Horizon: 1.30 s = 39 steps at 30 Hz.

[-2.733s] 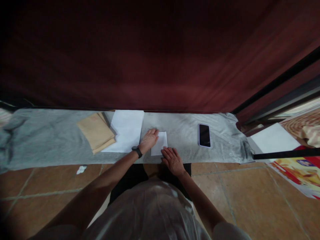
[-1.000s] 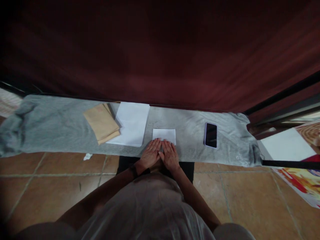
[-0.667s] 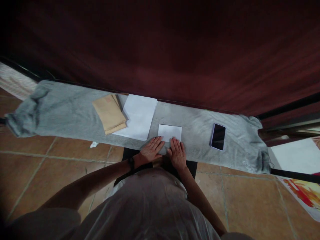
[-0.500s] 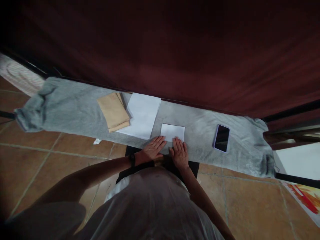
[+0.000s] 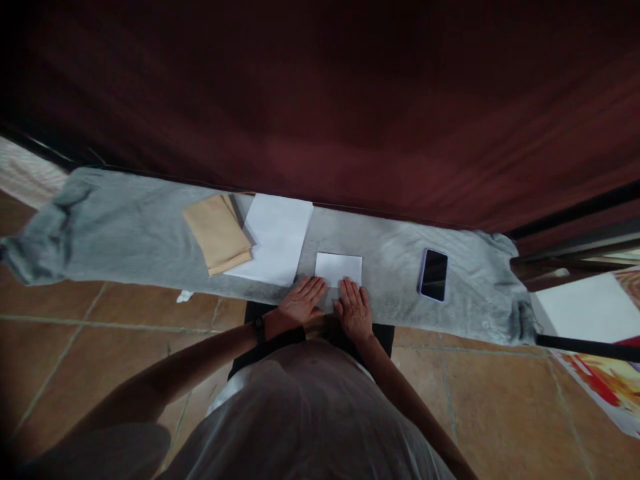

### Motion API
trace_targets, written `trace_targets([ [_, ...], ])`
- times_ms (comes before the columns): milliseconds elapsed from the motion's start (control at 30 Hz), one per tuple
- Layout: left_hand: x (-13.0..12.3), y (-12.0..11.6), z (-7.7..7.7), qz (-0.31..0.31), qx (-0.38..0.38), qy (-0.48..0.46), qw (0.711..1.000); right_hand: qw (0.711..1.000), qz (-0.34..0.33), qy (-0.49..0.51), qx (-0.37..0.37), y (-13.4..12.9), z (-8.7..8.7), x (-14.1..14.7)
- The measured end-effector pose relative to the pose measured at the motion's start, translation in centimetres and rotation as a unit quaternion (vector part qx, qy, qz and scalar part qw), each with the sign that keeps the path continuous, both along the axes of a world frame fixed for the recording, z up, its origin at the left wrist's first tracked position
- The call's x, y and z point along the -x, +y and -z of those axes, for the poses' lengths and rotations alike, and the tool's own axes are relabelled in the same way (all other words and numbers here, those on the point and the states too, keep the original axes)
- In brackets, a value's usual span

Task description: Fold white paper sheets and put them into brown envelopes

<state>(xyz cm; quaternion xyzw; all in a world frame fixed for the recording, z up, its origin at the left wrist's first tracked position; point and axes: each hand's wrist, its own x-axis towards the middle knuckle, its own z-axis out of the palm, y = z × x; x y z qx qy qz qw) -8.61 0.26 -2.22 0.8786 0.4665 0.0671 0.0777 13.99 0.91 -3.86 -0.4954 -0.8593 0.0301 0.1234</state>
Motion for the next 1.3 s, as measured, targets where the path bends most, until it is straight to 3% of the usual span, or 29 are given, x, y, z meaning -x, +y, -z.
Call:
trace_targets([
  [233, -2.0, -0.1, 1.1, -0.073, -0.009, 0.003, 0.997, 1.000, 0.007, 0.011, 0.016, 0.3, -0.7, 0.3],
  [500, -2.6, 0.2, 1.0, -0.076, -0.015, 0.004, 0.997, 0.998, -0.037, 0.024, 0.047, 1.5, -1.3, 1.9],
  [833, -1.4, 0.0, 0.8, -0.126, -0.007, 0.010, 0.992, 0.999, 0.029, 0.015, 0.039, 0.9, -0.7, -1.5],
  [1033, -2.9, 0.2, 0.3, -0.186, -0.008, -0.003, 0.982, 0.999, 0.037, 0.011, 0.033, 0.7, -0.4, -1.7],
  [1300, -6.5, 1.8, 0.1, -0.107, -0.001, -0.034, 0.994, 0.999, 0.034, 0.016, 0.028, 0.8, -0.2, -1.7],
])
